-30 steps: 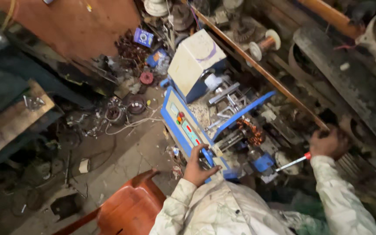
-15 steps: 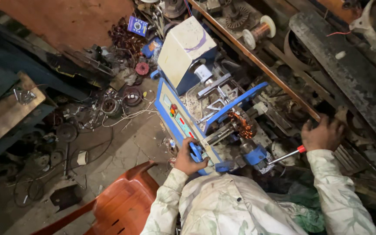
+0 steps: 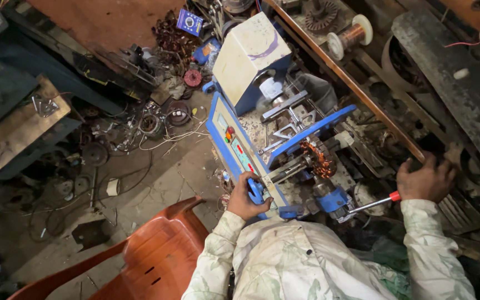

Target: The person operates a blue motor winding machine in a workshop, using a screwdriver to adjust the copper wire on the stator core. They repeatedly press a button on the control panel to rotate the stator and manually guide the wire into the slots, ensuring it is wound tightly and evenly.

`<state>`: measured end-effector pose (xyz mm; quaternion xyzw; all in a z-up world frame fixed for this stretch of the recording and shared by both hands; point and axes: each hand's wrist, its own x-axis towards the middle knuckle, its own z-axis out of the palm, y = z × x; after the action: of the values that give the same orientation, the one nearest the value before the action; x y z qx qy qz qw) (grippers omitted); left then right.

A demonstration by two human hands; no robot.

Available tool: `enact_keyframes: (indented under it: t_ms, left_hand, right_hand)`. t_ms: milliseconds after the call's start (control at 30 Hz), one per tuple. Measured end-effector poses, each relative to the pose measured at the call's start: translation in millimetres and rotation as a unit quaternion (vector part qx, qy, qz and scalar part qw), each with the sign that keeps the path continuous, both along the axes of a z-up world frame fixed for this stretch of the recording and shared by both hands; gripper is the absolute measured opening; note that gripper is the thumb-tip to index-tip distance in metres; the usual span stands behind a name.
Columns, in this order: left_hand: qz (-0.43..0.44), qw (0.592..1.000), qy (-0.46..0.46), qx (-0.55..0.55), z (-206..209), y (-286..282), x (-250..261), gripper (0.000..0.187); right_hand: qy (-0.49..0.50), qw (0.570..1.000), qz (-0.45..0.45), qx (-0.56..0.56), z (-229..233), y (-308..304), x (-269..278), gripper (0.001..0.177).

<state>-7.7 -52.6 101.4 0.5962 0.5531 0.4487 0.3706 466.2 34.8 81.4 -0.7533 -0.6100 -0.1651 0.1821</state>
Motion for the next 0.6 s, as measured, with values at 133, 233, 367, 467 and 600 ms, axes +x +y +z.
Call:
enact_keyframes:
  t_ms: [133, 233, 367, 467, 600]
  left_hand:
    - [-0.009, 1.000, 0.005, 0.015, -3, 1, 0, 0.074]
    - [-0.016, 1.000, -0.010, 0.008, -5, 2, 0, 0.071]
    - [-0.015, 0.999, 0.004, 0.029, -4, 4, -2, 0.071]
    - [-0.020, 0.998, 0.004, 0.061, -4, 3, -1, 0.070]
    - [-0.029, 0.998, -0.015, 0.055, -6, 6, -4, 0.071]
  right_hand:
    - [-0.019, 1.000, 0.005, 0.006, 2, -4, -1, 0.030]
    - [-0.015, 1.000, -0.008, -0.008, 3, -3, -2, 0.030]
    - [0.009, 1.000, -0.021, -0.021, 0, -1, -3, 0.032]
    - [0.003, 1.000, -0.020, -0.018, -5, -4, 3, 0.036]
    - [-0.012, 0.999, -0.025, -0.016, -18, -1, 8, 0.038]
